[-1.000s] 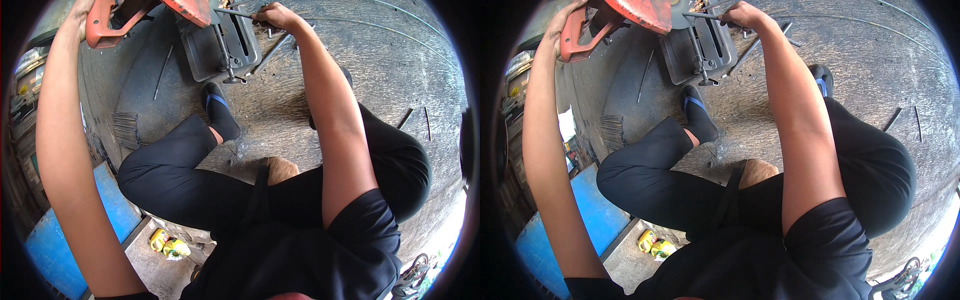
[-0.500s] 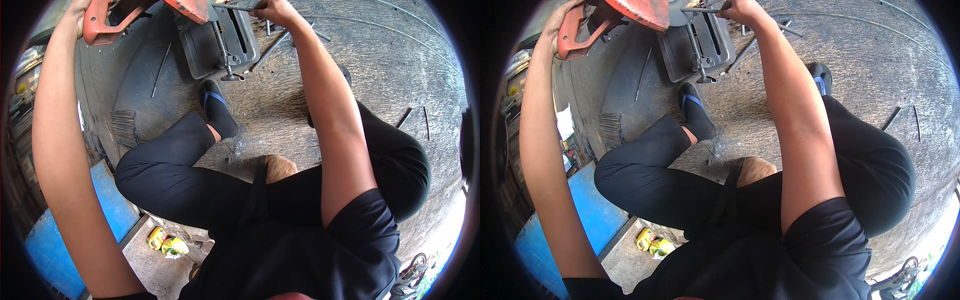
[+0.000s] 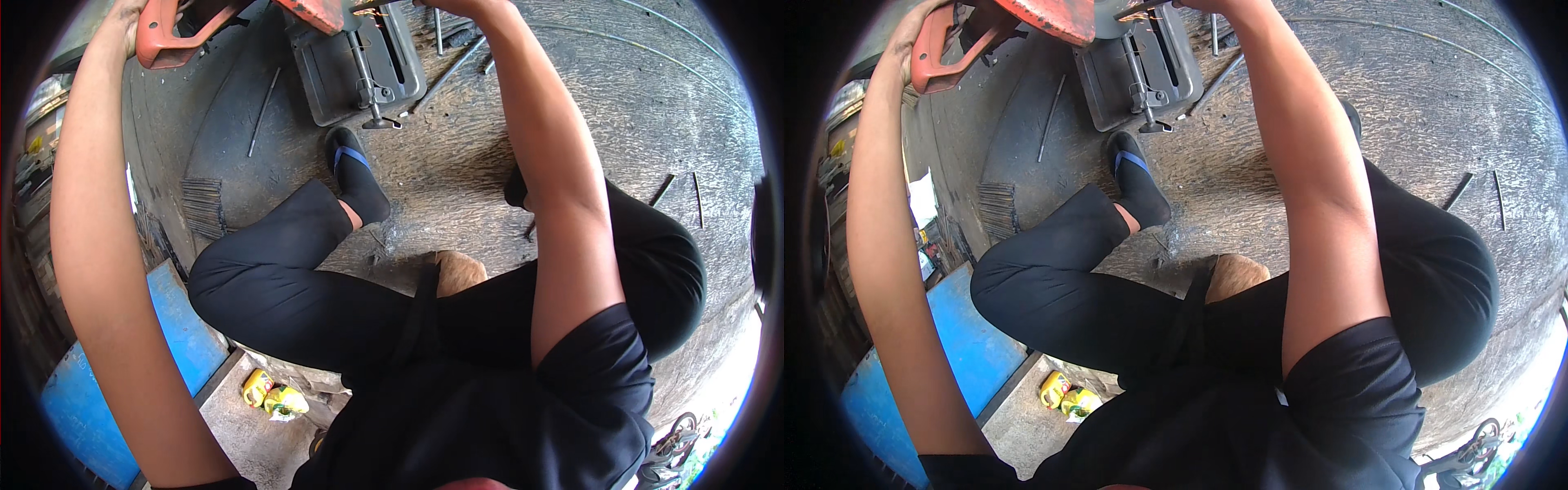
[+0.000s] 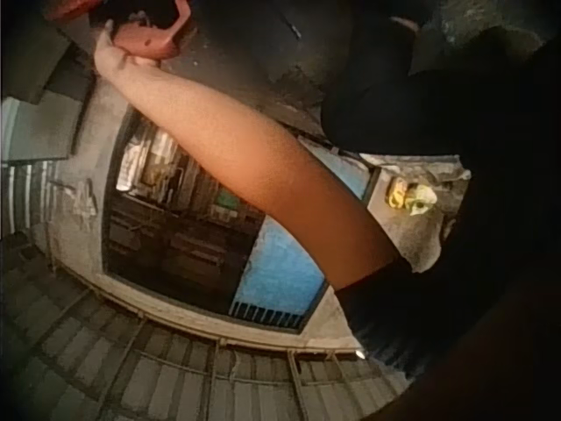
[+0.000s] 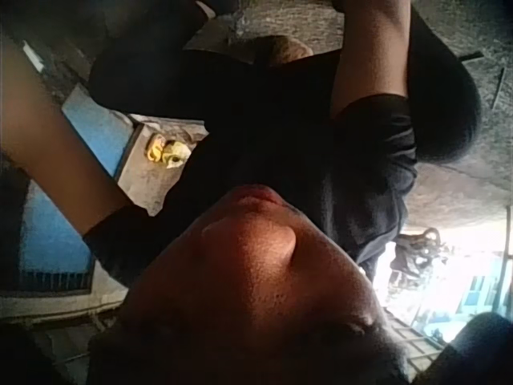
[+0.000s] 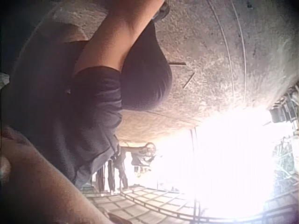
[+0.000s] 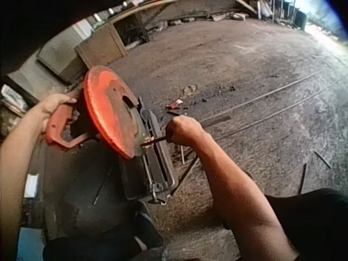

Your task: Cutting metal pipes into shorter lengths using a chop saw.

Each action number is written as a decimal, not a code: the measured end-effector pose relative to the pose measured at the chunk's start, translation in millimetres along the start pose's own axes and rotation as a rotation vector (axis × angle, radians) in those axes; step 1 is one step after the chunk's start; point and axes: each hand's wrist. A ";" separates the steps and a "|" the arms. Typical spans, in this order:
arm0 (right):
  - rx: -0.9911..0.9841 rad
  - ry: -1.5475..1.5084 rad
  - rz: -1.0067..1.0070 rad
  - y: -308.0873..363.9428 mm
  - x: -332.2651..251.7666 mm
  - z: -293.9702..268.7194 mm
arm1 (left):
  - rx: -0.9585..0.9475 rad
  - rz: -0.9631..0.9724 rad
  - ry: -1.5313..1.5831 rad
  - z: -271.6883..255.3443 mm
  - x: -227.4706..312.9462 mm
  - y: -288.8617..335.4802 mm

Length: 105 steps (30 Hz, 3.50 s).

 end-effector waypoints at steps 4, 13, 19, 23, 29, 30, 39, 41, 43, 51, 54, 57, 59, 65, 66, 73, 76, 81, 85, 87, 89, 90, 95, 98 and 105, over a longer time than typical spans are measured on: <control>0.030 0.083 -0.031 3.2 0.0 -0.1 | -0.012 0.007 0.003 -1.0 -3.5 -3.8; -0.038 0.113 -0.100 7.3 -2.5 -7.7 | -0.012 -0.027 0.017 -6.0 -4.6 -11.7; -0.286 0.230 -0.077 25.3 -4.6 -12.9 | -0.011 0.119 0.201 -46.1 -54.5 -54.4; -0.425 0.232 0.032 36.5 -1.5 -93.9 | 0.355 0.227 0.131 -9.2 -43.5 -26.1; -0.308 -0.285 0.167 71.6 -77.9 -176.1 | 0.665 0.410 -0.026 20.3 -38.5 45.9; -0.298 -0.345 0.195 81.1 -96.2 -183.0 | 0.657 0.677 0.010 30.5 -51.8 53.7; -0.355 -1.022 0.112 138.2 -173.7 -190.0 | -0.039 0.689 0.617 78.9 -20.8 178.8; -0.345 -1.175 0.163 138.0 -181.5 -185.0 | -0.080 0.788 0.603 83.4 -11.1 189.3; -0.374 -1.182 0.135 131.2 -185.7 -179.5 | -0.131 0.893 0.784 85.9 -5.3 188.4; -0.430 -1.300 0.133 122.7 -202.7 -165.2 | -0.037 0.880 0.888 83.7 -10.2 185.1; -0.442 -1.332 0.143 119.7 -203.3 -164.3 | -0.013 0.873 0.900 84.0 -11.0 182.8; -0.502 -1.379 0.152 116.3 -200.8 -166.4 | 0.003 0.862 0.901 88.3 -12.2 177.3; -0.539 -1.411 0.174 113.7 -198.2 -167.6 | 0.014 0.842 0.916 92.0 -12.1 174.9; -0.357 -2.016 0.186 104.1 -213.3 -169.2 | 0.125 0.887 0.772 101.0 -14.6 164.7; -0.393 -2.246 0.137 99.5 -205.1 -162.9 | 0.008 0.805 0.741 99.6 -15.0 165.0; -0.068 -2.372 0.352 89.4 -217.8 -153.9 | 0.123 0.902 0.885 121.0 -16.6 152.2; -0.112 -2.205 0.331 90.2 -217.1 -147.8 | 0.190 1.083 0.874 121.1 -13.6 150.9; -0.094 -2.119 0.397 93.3 -230.1 -150.1 | 0.294 1.148 0.563 118.0 -19.3 147.1; -0.116 -2.070 0.419 95.6 -229.5 -149.3 | 0.394 1.231 0.441 115.6 -16.5 150.8; -0.217 -2.032 0.479 96.8 -226.0 -149.1 | 0.526 1.273 0.392 115.1 -11.3 152.3; -0.224 -1.909 0.526 95.8 -215.0 -142.2 | 0.661 1.311 0.339 112.8 -4.3 152.9; -0.226 -1.785 0.570 95.0 -209.9 -139.1 | 0.597 1.345 0.475 110.9 -0.5 152.5; -0.318 -1.338 0.665 113.6 -233.7 -144.1 | 0.539 1.090 0.604 107.4 -12.9 145.6; -0.143 -0.784 0.268 124.9 -244.8 -155.1 | 0.558 0.871 0.489 101.9 -25.4 135.1; 0.229 -0.727 0.130 107.2 -222.4 -146.7 | 0.434 0.850 0.444 105.2 -21.8 148.2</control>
Point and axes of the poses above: each hand's wrist, its own y-axis away from the middle knuckle, its own z-axis out of the palm, x = y × z, and after that the axes turned 11 degrees about z, right-handed
